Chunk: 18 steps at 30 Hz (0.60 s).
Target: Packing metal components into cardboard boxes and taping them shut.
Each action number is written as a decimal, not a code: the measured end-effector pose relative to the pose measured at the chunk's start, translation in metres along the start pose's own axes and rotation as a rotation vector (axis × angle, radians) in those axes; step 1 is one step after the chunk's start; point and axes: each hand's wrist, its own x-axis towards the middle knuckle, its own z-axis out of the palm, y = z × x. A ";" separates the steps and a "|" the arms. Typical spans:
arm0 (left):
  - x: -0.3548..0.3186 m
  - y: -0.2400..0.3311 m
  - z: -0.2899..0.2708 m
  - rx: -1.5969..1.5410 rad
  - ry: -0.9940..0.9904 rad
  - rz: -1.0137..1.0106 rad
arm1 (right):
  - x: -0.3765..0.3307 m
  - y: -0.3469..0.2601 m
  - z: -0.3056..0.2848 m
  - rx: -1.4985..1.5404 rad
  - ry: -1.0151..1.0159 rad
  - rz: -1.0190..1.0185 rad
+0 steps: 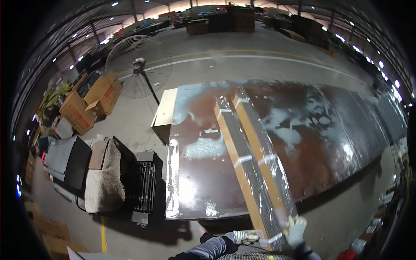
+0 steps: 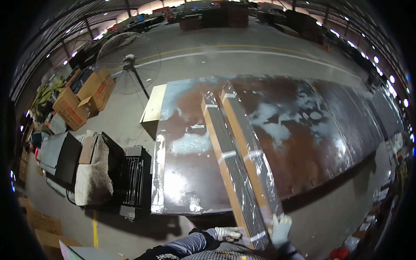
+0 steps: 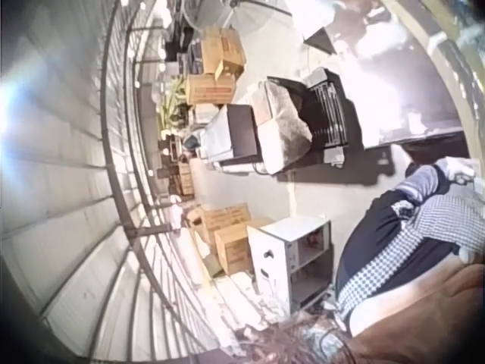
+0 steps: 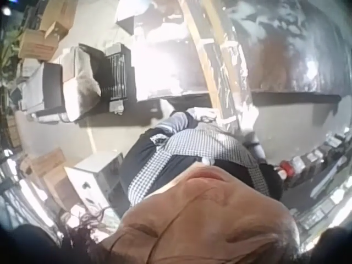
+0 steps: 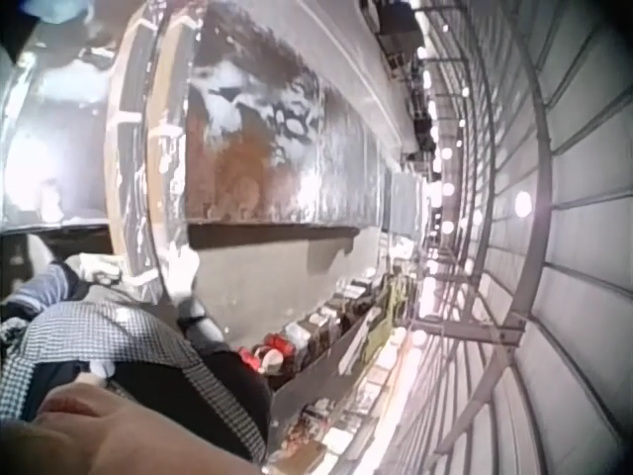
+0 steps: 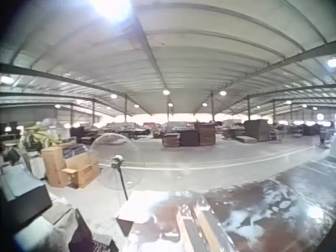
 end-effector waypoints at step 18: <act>-0.027 0.031 -0.033 -0.531 0.296 0.427 | 0.099 -0.084 0.037 0.406 -0.511 0.204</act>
